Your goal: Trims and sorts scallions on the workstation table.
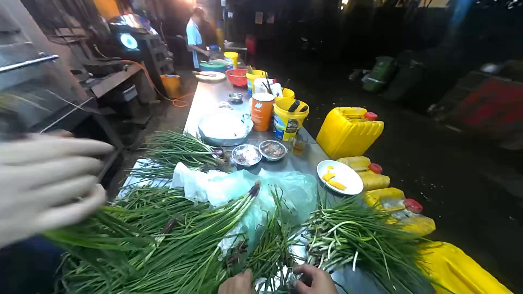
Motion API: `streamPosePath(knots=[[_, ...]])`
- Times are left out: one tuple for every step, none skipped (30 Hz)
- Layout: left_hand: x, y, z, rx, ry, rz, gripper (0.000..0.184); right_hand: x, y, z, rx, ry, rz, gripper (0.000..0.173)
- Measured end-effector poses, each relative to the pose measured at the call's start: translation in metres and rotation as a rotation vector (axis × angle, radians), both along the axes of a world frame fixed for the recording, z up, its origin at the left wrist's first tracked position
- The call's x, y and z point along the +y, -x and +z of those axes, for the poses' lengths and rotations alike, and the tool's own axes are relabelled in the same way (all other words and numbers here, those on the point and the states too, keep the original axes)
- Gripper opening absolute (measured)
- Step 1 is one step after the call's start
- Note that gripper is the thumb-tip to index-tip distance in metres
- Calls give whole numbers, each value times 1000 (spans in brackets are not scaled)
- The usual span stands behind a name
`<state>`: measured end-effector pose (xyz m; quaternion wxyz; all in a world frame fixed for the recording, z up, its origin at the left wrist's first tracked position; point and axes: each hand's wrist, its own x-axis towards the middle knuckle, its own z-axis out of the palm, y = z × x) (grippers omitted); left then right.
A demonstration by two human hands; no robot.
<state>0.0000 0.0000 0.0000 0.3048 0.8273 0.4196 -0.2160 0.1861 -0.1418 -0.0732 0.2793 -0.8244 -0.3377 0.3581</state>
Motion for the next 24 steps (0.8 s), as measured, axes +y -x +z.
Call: streamPosePath(knots=[[-6,11,-59,-224,-256,74,30,0,-3,-2,8,18,-9,30],[-2,14,-79,-269,-264,114,28,0,-7,-5,11,35,-10,29],[4,16,-80,-272,-222,146,26,2,-13,-9,7,52,1,28],[9,17,-75,-282,-208,177,25,4,-19,-11,-3,84,25,28],[10,20,-70,-291,-222,202,23,6,-26,-12,-16,139,61,28],[9,24,-66,-294,-256,223,22,9,-32,-12,-28,203,106,28],[7,27,-61,-277,-289,238,22,10,-38,-13,-37,260,154,29],[6,30,-56,-221,-295,247,23,11,-43,-15,-40,304,200,30],[5,32,-50,-133,-277,252,26,11,-48,-16,-38,324,243,30],[4,32,-45,-40,-250,255,31,11,-51,-18,-30,329,279,31],[1,30,-42,25,-243,262,36,9,-54,-19,-16,314,306,31],[-4,25,-38,52,-257,269,39,8,-56,-21,10,283,329,31],[-11,17,-35,47,-289,271,41,7,-58,-22,44,236,353,30],[-17,6,-32,17,-322,269,41,7,-59,-22,80,189,383,30],[-24,-8,-31,-29,-354,257,40,8,-61,-22,112,155,420,30],[-29,-24,-33,-74,-377,235,37,11,-62,-20,138,132,461,30],[-33,-40,-41,-121,-425,192,32,15,-63,-18,155,118,503,31],[-35,-56,-54,-162,-488,140,28,18,-65,-16,166,109,540,31],[-34,-70,-69,-174,-539,101,27,21,-66,-13,177,106,568,31],[-33,-81,-82,-142,-564,81,33,22,-68,-10,189,106,591,32],[-29,-91,-90,-60,-534,82,40,23,-70,-8,198,104,604,32],[-24,-99,-95,19,-494,92,43,23,-71,-6,202,93,606,32],[-18,-102,-98,59,-478,104,42,22,-73,-5,209,77,599,32],[-14,-102,-100,55,-487,121,37,22,-75,-4,218,67,587,32]])
